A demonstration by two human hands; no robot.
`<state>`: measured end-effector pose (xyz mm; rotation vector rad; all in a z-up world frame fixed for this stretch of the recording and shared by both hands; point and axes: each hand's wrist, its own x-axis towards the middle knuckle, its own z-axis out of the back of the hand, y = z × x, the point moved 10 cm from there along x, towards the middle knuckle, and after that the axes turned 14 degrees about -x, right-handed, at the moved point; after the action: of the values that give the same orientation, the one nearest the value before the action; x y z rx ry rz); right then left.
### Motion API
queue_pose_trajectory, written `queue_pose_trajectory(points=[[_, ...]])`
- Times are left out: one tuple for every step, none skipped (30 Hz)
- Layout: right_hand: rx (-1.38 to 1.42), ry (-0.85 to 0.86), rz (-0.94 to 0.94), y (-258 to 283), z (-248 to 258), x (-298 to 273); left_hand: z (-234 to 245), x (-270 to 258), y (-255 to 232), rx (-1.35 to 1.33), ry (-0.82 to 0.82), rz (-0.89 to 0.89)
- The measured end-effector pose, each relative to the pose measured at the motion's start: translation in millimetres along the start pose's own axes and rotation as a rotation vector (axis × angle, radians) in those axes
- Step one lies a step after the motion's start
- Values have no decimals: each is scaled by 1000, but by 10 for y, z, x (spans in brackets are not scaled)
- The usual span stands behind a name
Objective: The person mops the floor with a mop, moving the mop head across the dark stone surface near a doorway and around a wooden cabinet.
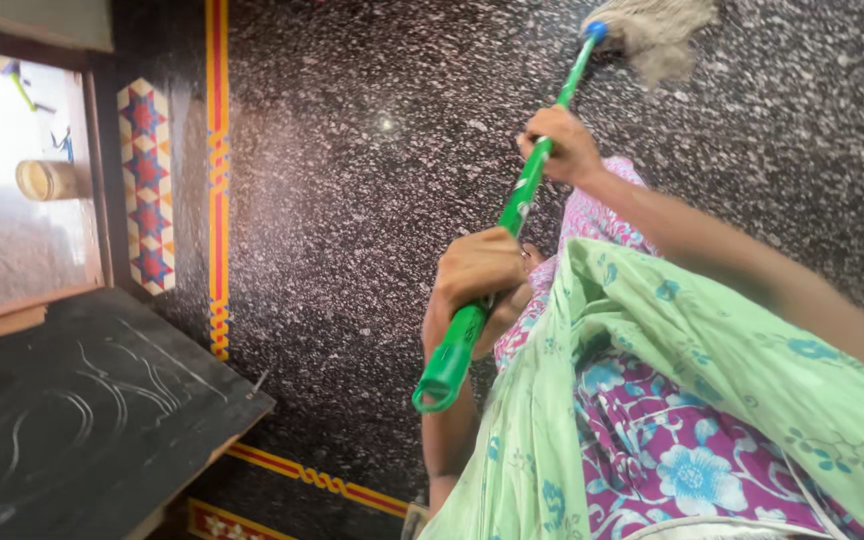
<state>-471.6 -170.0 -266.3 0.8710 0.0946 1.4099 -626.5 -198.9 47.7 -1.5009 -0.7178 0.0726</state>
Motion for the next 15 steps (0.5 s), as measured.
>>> queue_pose_trajectory(points=[[87,-20,55,198,-78,38,41,-110,-104,8,-11,-12],[88,-17,73,351,-197,80,92,-218,-213,52,-37,-26],[94,66,111,544,-398,70,120,-331,-321,89,-61,-36],[100,148,148,718,-589,50,118,-434,-426,93,-70,-42],[146,162,195,907,-689,-6,129,-531,-530,140,-101,-38],[193,176,241,1089,-782,-57,125,-618,-632,187,-133,-33],[136,327,229,1218,-1025,-124,76,-712,-750,185,-135,-31],[78,477,216,1332,-1250,-206,86,-820,-894,234,-212,-39],[74,480,215,1461,-1315,-236,103,-918,-1023,280,-287,-50],[142,547,228,1646,-1415,-330,69,-994,-1112,276,-288,-50],[206,615,245,1799,-1477,-429,49,-1078,-1222,331,-309,-85],[199,619,247,1905,-1479,-513,46,-1163,-1307,385,-331,-119],[269,632,239,2029,-1480,-616,83,-1244,-1338,383,-339,-122],[339,645,230,2110,-1471,-703,57,-1314,-1393,437,-264,-168],[338,650,236,2151,-1462,-773,-4,-1395,-1427,493,-188,-212]])
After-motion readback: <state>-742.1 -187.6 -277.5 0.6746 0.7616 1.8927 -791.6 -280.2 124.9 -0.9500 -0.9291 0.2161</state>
